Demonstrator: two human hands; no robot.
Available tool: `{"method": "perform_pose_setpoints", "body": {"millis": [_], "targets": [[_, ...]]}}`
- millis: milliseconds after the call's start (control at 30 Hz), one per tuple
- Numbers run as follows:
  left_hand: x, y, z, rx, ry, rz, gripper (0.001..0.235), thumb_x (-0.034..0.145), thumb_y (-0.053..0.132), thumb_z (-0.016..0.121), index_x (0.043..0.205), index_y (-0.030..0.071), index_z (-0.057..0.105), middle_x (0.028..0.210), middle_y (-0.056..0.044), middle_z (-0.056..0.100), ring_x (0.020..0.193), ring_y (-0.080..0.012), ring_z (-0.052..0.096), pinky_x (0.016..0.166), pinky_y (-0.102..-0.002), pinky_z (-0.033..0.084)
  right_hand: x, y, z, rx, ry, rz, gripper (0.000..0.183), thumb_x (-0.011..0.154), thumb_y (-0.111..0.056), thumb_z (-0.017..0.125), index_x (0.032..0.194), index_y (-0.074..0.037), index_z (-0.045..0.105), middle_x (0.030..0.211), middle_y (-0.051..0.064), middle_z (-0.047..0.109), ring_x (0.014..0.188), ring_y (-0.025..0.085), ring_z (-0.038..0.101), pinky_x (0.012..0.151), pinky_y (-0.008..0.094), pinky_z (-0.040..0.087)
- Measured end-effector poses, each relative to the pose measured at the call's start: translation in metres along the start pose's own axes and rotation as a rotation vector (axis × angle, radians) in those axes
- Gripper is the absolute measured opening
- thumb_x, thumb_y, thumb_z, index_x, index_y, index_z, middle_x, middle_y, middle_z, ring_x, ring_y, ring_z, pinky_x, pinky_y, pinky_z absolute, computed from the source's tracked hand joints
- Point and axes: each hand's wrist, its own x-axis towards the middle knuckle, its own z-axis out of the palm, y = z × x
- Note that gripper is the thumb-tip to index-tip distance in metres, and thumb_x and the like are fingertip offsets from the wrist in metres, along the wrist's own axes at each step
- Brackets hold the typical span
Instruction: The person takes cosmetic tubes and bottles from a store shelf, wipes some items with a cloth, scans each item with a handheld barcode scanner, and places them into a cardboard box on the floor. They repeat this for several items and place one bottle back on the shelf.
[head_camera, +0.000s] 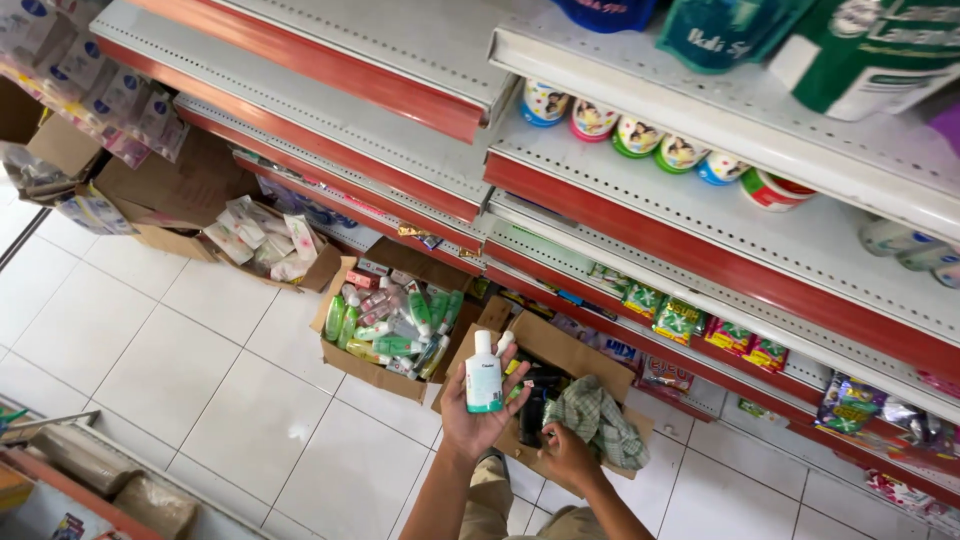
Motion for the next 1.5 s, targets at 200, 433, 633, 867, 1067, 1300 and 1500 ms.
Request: {"method": "perform_pose_setpoints", "body": {"millis": [200, 433, 633, 867, 1067, 1300, 1500], "targets": [[0.001, 0.011, -0.016, -0.042, 0.016, -0.040, 0.060, 0.102, 0.050, 0.041, 0.147, 0.012, 0.046, 0.157, -0.009, 0.049, 0.139, -0.0347, 0.050, 0.111, -0.053, 0.044, -0.006, -0.034, 0.031, -0.078, -0.171, -0.053, 0.067, 0.076, -0.033, 0.085, 0.135, -0.023, 0.054, 0.132, 0.019, 0.054, 0.120, 0.039, 0.057, 0.101, 0.047, 0.049], [-0.004, 0.014, -0.010, -0.007, 0.071, -0.127, 0.059, 0.103, 0.050, 0.038, 0.149, 0.015, 0.048, 0.157, -0.008, 0.048, 0.136, -0.0335, 0.052, 0.107, -0.051, 0.047, 0.012, -0.068, 0.023, -0.442, -0.397, 0.016, 0.077, 0.080, -0.032, 0.080, 0.147, -0.033, 0.044, 0.142, 0.022, 0.045, 0.128, 0.041, 0.053, 0.102, 0.053, 0.048], [-0.004, 0.013, -0.021, 0.030, 0.109, -0.145, 0.059, 0.102, 0.051, 0.039, 0.146, 0.014, 0.050, 0.156, -0.009, 0.049, 0.133, -0.0321, 0.055, 0.108, -0.051, 0.047, 0.021, -0.096, -0.012, -0.719, -0.245, -0.075, 0.046, 0.099, -0.043, 0.060, 0.137, -0.020, 0.050, 0.121, 0.024, 0.061, 0.105, 0.039, 0.065, 0.089, 0.064, 0.047], [-0.004, 0.012, -0.001, 0.058, 0.060, -0.197, 0.059, 0.100, 0.050, 0.041, 0.145, 0.014, 0.053, 0.154, -0.010, 0.051, 0.130, -0.0328, 0.056, 0.105, -0.049, 0.047, 0.028, -0.113, -0.094, -0.587, 0.055, -0.008, 0.061, 0.097, -0.036, 0.053, 0.151, -0.013, 0.039, 0.096, 0.015, 0.074, 0.080, 0.035, 0.073, 0.079, 0.064, 0.050], [0.002, 0.005, 0.009, 0.061, 0.033, -0.143, 0.054, 0.101, 0.047, 0.041, 0.143, 0.014, 0.052, 0.154, -0.009, 0.051, 0.131, -0.0319, 0.056, 0.105, -0.050, 0.047, -0.094, -0.187, -0.205, 0.115, 0.500, -0.276, 0.065, 0.085, -0.016, 0.070, 0.144, -0.005, 0.045, 0.095, 0.023, 0.073, 0.086, 0.038, 0.073, 0.078, 0.046, 0.056], [0.011, -0.029, 0.034, 0.086, -0.044, -0.224, 0.057, 0.100, 0.047, 0.041, 0.143, 0.010, 0.051, 0.154, -0.011, 0.051, 0.127, -0.0314, 0.058, 0.102, -0.048, 0.049, -0.133, -0.099, -0.163, 0.665, 0.314, -0.114, 0.029, 0.085, -0.007, 0.078, 0.109, 0.001, 0.065, 0.087, 0.018, 0.075, 0.079, 0.023, 0.070, 0.074, 0.040, 0.056], [0.039, -0.066, 0.030, 0.112, -0.143, -0.335, 0.059, 0.095, 0.034, 0.044, 0.142, -0.002, 0.049, 0.137, -0.022, 0.057, 0.111, -0.0351, 0.065, 0.095, -0.046, 0.057, -0.176, -0.144, -0.224, 0.571, 0.329, -0.160, 0.040, 0.075, -0.003, 0.077, 0.112, -0.001, 0.064, 0.084, 0.016, 0.074, 0.073, 0.023, 0.070, 0.070, 0.037, 0.055]]}}
